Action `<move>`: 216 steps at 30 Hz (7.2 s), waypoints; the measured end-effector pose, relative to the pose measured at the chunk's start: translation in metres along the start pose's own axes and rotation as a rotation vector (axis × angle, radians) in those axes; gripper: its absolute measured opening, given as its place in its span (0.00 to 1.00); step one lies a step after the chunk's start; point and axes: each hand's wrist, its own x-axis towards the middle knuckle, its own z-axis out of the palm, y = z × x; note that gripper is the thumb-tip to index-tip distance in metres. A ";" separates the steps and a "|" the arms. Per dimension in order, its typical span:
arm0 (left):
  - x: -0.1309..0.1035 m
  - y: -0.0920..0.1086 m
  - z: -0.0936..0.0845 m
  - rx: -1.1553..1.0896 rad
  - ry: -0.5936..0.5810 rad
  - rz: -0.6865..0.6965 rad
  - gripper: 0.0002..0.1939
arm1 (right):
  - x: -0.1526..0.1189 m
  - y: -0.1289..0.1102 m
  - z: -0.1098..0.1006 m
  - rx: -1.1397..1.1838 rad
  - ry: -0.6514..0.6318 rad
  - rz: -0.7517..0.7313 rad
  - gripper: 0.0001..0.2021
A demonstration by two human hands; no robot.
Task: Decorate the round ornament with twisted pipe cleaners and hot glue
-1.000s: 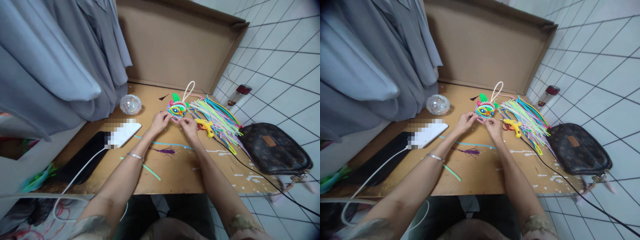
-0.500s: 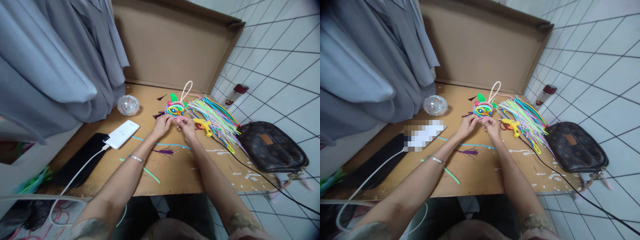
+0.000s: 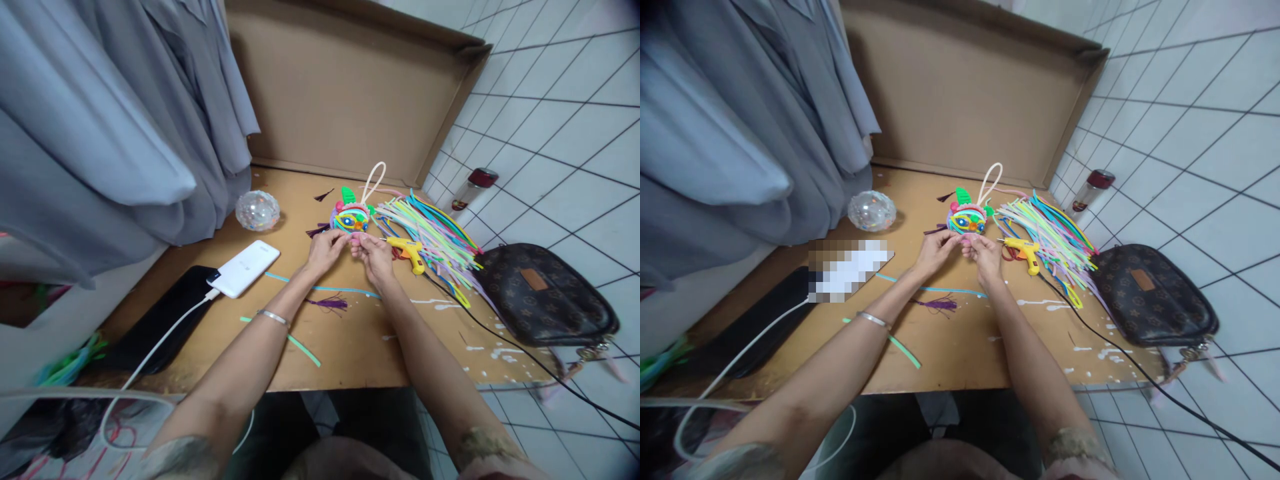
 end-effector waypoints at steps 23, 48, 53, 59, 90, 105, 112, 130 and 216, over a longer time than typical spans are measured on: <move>0.006 -0.001 -0.016 0.018 0.069 -0.034 0.14 | -0.003 0.016 0.004 -0.077 0.025 -0.188 0.17; 0.048 -0.023 -0.014 -0.301 0.158 -0.039 0.18 | 0.045 0.013 0.022 -0.365 0.138 -0.565 0.12; 0.044 -0.024 -0.013 -0.256 0.155 -0.010 0.18 | 0.047 0.018 0.020 -0.433 0.181 -0.576 0.09; 0.038 -0.022 -0.010 -0.219 0.157 0.020 0.19 | 0.052 0.022 0.016 -0.485 0.188 -0.583 0.07; 0.045 -0.037 -0.008 -0.099 0.180 0.075 0.18 | 0.047 0.021 -0.013 -0.911 0.111 -0.863 0.12; 0.047 -0.042 -0.004 -0.089 0.198 -0.006 0.15 | 0.054 0.023 -0.012 -0.844 0.080 -0.857 0.11; 0.048 -0.044 -0.003 -0.062 0.241 0.025 0.17 | 0.052 0.025 -0.010 -0.973 0.138 -0.867 0.10; 0.049 -0.047 -0.002 -0.095 0.223 0.007 0.12 | 0.046 0.024 -0.005 -1.115 0.174 -0.897 0.10; 0.047 -0.057 0.001 -0.177 0.193 -0.071 0.15 | 0.085 0.043 -0.035 -0.387 0.163 -0.442 0.36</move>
